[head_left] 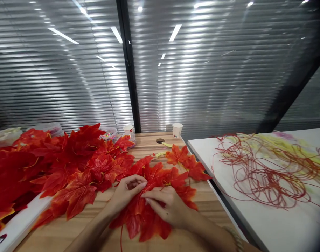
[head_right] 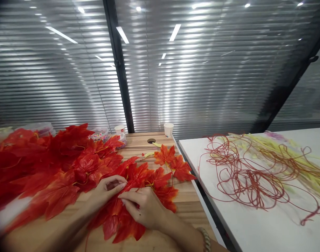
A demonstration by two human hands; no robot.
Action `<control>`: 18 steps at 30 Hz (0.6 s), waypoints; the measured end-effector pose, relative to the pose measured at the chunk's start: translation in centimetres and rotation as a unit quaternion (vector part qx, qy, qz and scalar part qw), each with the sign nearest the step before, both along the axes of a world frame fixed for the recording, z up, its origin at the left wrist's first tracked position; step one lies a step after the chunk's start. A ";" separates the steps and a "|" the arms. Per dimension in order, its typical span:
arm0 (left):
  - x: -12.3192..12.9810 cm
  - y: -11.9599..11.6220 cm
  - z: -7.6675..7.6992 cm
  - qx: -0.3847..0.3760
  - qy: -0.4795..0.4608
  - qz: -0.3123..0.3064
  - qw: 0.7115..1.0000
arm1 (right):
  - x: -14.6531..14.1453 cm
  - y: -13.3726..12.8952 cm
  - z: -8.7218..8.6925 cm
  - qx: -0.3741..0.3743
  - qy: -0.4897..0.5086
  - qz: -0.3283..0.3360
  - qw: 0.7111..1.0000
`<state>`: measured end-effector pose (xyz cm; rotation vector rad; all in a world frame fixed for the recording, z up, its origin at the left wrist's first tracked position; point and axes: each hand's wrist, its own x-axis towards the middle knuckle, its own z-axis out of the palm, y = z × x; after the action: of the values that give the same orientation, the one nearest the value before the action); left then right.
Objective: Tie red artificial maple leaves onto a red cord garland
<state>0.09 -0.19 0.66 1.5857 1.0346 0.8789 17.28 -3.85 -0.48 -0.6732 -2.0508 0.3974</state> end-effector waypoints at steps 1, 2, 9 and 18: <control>0.1 0.0 -0.2 -0.001 0.000 -0.005 1.000 | 0.0 0.0 0.1 0.001 0.005 0.001 1.000; 0.2 0.0 -0.3 -0.002 -0.001 -0.009 1.000 | 0.1 0.0 0.2 0.002 0.009 0.001 1.000; 0.4 0.1 -0.6 -0.006 -0.016 -0.004 1.000 | 0.2 -0.1 0.6 0.005 0.019 0.005 1.000; -0.1 0.3 -0.6 0.026 0.011 0.027 0.999 | -0.3 0.0 -0.8 -0.006 -0.011 0.012 1.000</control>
<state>0.01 0.13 0.07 1.6212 1.0820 0.9342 16.96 -3.88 -1.23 -0.6628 -2.0813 0.4178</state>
